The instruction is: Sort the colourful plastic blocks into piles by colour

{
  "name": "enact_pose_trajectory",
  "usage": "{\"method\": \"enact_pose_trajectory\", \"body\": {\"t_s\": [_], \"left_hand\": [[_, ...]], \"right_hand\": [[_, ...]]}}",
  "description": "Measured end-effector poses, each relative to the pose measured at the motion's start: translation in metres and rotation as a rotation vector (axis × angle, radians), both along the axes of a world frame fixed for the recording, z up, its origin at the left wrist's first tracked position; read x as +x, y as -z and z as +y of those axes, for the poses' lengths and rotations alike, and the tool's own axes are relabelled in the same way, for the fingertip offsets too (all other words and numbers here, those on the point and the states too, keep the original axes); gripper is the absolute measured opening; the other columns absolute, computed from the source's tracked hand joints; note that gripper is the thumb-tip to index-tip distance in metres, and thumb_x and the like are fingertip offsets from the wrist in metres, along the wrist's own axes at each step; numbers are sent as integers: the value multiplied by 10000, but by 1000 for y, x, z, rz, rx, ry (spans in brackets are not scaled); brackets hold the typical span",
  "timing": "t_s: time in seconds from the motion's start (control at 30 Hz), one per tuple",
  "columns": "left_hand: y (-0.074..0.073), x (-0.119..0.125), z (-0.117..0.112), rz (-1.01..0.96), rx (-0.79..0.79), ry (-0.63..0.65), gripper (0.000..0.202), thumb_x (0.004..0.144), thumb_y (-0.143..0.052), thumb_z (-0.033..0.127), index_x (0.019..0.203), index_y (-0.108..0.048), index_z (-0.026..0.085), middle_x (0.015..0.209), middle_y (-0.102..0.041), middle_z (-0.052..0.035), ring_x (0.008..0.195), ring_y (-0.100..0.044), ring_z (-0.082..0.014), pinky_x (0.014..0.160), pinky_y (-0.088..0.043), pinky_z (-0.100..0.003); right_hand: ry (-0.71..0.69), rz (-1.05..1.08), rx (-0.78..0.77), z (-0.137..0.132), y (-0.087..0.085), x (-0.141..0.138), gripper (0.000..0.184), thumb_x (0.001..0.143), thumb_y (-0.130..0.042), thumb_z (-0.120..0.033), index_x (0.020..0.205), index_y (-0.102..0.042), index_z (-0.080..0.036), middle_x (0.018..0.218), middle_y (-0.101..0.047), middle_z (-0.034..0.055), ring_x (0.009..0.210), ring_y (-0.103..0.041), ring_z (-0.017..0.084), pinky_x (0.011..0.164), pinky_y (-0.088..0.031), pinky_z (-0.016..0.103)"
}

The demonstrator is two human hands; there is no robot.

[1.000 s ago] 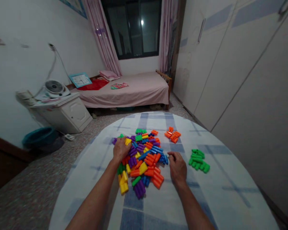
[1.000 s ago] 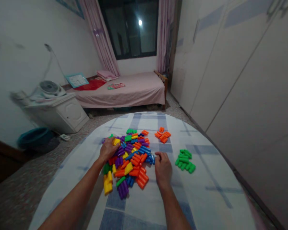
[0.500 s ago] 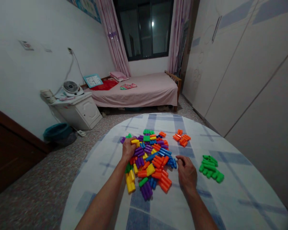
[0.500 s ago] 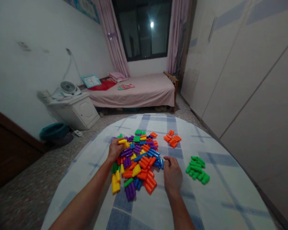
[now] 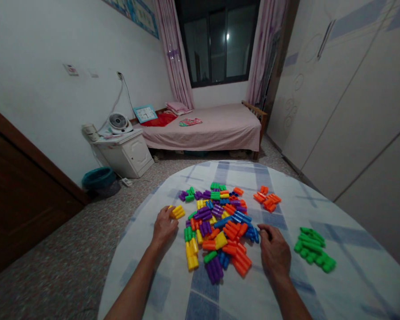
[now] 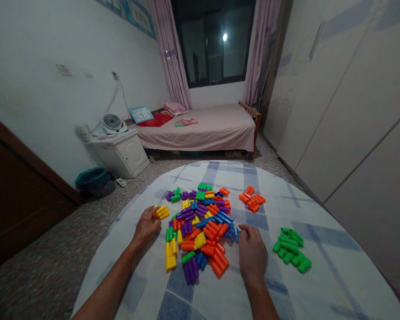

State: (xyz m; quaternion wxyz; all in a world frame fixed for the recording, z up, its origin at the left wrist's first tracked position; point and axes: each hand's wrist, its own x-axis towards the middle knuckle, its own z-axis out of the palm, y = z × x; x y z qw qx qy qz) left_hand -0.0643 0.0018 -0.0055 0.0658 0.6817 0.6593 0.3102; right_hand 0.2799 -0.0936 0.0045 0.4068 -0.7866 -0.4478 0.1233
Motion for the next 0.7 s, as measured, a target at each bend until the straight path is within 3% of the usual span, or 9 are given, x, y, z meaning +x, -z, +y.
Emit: {"method": "enact_pose_trajectory", "body": {"t_s": [0.13,0.23,0.4,0.5,0.57,0.7], "left_hand": [[-8,7,0,50,-25,-28,455,716,-512,210,1162,-578,146,1246,-528,-114,1162,-502,-245,1040,-386,-379],[-22,15,9,77,44,-66,397,775,-477,256,1135,-595,138,1234,-533,-119,1171,-491,-246,1050,-373,-378],[-40,33,43,190,42,75,400,796,-470,219,1180,-577,187,1296,-509,-87,1231,-439,-221,1069,-341,-353],[-41,42,66,296,-133,156,539,724,-515,124,1258,-516,202,1381,-443,-83,1274,-400,-224,1054,-333,-333],[-39,43,77,324,-221,179,598,686,-530,80,1270,-499,205,1359,-468,-86,1228,-448,-217,1008,-357,-306],[-32,41,85,326,-236,159,456,725,-507,78,1171,-556,160,1149,-600,-94,1067,-537,-199,932,-381,-290]], "right_hand": [[-8,8,2,1,0,0,321,803,-374,-329,926,-651,-222,1005,-653,33,867,-590,187,717,-387,282],[-5,6,-6,1,-2,0,323,804,-371,-334,931,-649,-227,1001,-653,28,865,-590,190,718,-388,284],[-5,8,-8,1,-1,-1,327,813,-364,-332,932,-650,-227,999,-658,34,857,-594,191,717,-389,288],[-1,14,-9,1,1,0,326,813,-369,-333,938,-651,-225,1001,-658,35,861,-594,195,720,-392,289],[-7,21,-9,1,3,1,322,813,-374,-332,940,-651,-225,999,-658,34,862,-594,194,720,-395,289],[-11,21,-6,1,5,1,311,821,-378,-328,943,-647,-230,993,-657,29,869,-593,190,718,-395,285]]}}
